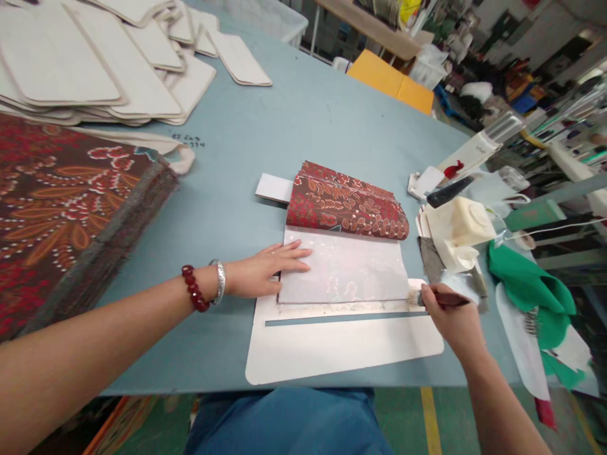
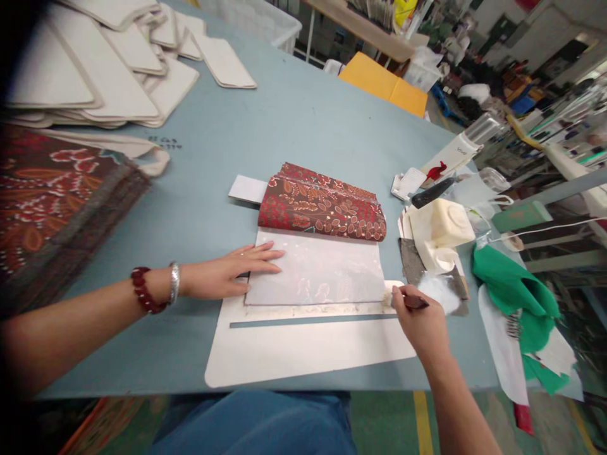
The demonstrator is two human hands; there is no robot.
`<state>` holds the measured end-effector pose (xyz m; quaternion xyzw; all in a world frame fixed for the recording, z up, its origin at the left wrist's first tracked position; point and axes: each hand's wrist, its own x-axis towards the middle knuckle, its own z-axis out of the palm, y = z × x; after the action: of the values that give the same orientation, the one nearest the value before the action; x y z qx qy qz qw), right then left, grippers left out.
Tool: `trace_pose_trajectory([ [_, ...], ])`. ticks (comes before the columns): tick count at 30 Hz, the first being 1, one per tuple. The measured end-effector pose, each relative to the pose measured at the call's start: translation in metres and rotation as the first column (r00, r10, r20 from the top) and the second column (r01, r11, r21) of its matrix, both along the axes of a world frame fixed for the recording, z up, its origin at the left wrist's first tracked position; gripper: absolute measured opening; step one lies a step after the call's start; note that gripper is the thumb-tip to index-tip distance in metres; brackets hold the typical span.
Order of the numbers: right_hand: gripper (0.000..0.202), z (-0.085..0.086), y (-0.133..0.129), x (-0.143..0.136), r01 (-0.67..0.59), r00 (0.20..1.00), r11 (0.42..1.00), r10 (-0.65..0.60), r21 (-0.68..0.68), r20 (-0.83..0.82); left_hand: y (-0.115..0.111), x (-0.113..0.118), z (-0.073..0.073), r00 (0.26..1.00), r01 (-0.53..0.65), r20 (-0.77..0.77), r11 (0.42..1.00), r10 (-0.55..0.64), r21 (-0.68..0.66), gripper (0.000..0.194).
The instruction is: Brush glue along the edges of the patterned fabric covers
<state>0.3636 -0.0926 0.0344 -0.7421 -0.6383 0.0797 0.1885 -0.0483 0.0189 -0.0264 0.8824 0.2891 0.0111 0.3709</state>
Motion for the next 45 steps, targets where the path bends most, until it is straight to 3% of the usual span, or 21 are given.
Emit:
trace_pose_trajectory([
  [3,0.033,0.000,0.008,-0.087,-0.196,0.951,0.980,0.197,0.028,-0.237,0.001,0.000,-0.002,1.000,0.014,-0.010,1.000,-0.014,-0.002,0.076],
  [6,0.029,-0.011,0.014,-0.187,-0.495,0.742,0.864,0.472,0.086,-0.476,0.003,-0.001,-0.005,1.000,0.021,-0.014,1.000,-0.020,0.004,0.077],
  [8,0.029,-0.020,0.014,-0.213,-0.565,0.696,0.818,0.543,0.109,-0.470,0.003,-0.001,-0.006,1.000,0.021,-0.014,1.000,-0.021,0.007,0.078],
  [10,0.032,-0.028,0.011,-0.191,-0.519,0.762,0.852,0.495,0.063,-0.417,0.003,-0.001,-0.007,1.000,0.024,-0.007,1.000,-0.024,0.015,0.079],
  [13,0.035,-0.027,0.005,-0.092,-0.298,0.919,0.953,0.270,-0.058,-0.286,0.002,-0.001,-0.005,1.000,0.019,-0.001,1.000,-0.019,0.025,0.080],
  [15,0.037,-0.018,0.002,-0.026,-0.130,0.984,0.988,0.117,-0.089,-0.137,0.000,-0.001,-0.004,1.000,0.009,-0.005,1.000,-0.008,0.026,0.080],
  [17,0.039,-0.007,0.003,0.006,-0.017,1.000,0.999,0.018,-0.051,0.016,-0.001,-0.001,-0.003,1.000,0.004,-0.009,1.000,-0.004,0.028,0.079],
  [19,0.040,-0.001,0.007,-0.014,-0.025,0.999,1.000,0.025,0.005,0.026,-0.001,0.000,-0.003,1.000,0.002,-0.010,0.999,-0.002,0.032,0.077],
  [21,0.037,-0.002,0.012,-0.076,-0.176,0.971,0.984,0.180,0.040,-0.155,-0.002,0.000,-0.004,1.000,0.001,-0.012,0.999,-0.001,0.043,0.076],
  [23,0.031,-0.008,0.015,-0.148,-0.422,0.826,0.903,0.421,0.085,-0.374,-0.001,0.000,-0.005,1.000,0.007,-0.020,0.999,-0.006,0.050,0.077],
  [25,0.028,-0.017,0.016,-0.191,-0.564,0.709,0.815,0.559,0.131,-0.430,-0.001,0.000,-0.005,1.000,0.013,-0.029,0.998,-0.012,0.053,0.079],
  [27,0.032,-0.026,0.015,-0.182,-0.542,0.743,0.834,0.531,0.099,-0.406,-0.001,0.001,-0.004,0.999,0.014,-0.035,0.998,-0.012,0.055,0.081],
  [30,0.037,-0.027,0.012,-0.088,-0.270,0.915,0.963,0.250,-0.019,-0.316,-0.002,0.002,0.000,0.999,0.007,-0.039,0.999,-0.005,0.051,0.082],
  [32,0.038,-0.017,0.009,-0.021,-0.078,0.971,0.996,0.064,-0.048,-0.231,-0.004,0.002,0.003,0.999,-0.006,-0.042,0.999,0.008,0.042,0.080],
  [34,0.039,-0.004,0.007,0.007,0.011,0.989,0.999,-0.016,-0.036,-0.149,-0.005,0.003,0.006,0.999,-0.018,-0.048,0.999,0.020,0.033,0.078],
  [36,0.038,0.003,0.007,-0.017,-0.044,0.988,0.999,0.044,0.005,-0.145,-0.006,0.004,0.007,0.998,-0.019,-0.056,0.999,0.021,0.033,0.075],
  [38,0.035,0.001,0.010,-0.078,-0.223,0.942,0.973,0.232,0.065,-0.244,-0.006,0.005,0.008,0.998,-0.014,-0.068,0.999,0.016,0.039,0.075],
  [40,0.032,-0.007,0.013,-0.139,-0.451,0.814,0.885,0.461,0.117,-0.354,-0.006,0.006,0.007,0.996,-0.014,-0.085,0.999,0.017,0.043,0.079],
  [41,0.032,-0.012,0.014,-0.158,-0.512,0.767,0.850,0.519,0.126,-0.377,-0.006,0.006,0.007,0.996,-0.014,-0.092,0.999,0.018,0.042,0.081],
  [43,0.035,-0.022,0.015,-0.156,-0.495,0.788,0.864,0.490,0.090,-0.373,-0.005,0.006,0.008,0.995,-0.011,-0.096,0.999,0.014,0.040,0.083],
  [45,0.039,-0.029,0.016,-0.106,-0.311,0.900,0.950,0.300,0.016,-0.318,-0.005,0.005,0.009,0.996,-0.010,-0.089,0.999,0.014,0.045,0.081],
])
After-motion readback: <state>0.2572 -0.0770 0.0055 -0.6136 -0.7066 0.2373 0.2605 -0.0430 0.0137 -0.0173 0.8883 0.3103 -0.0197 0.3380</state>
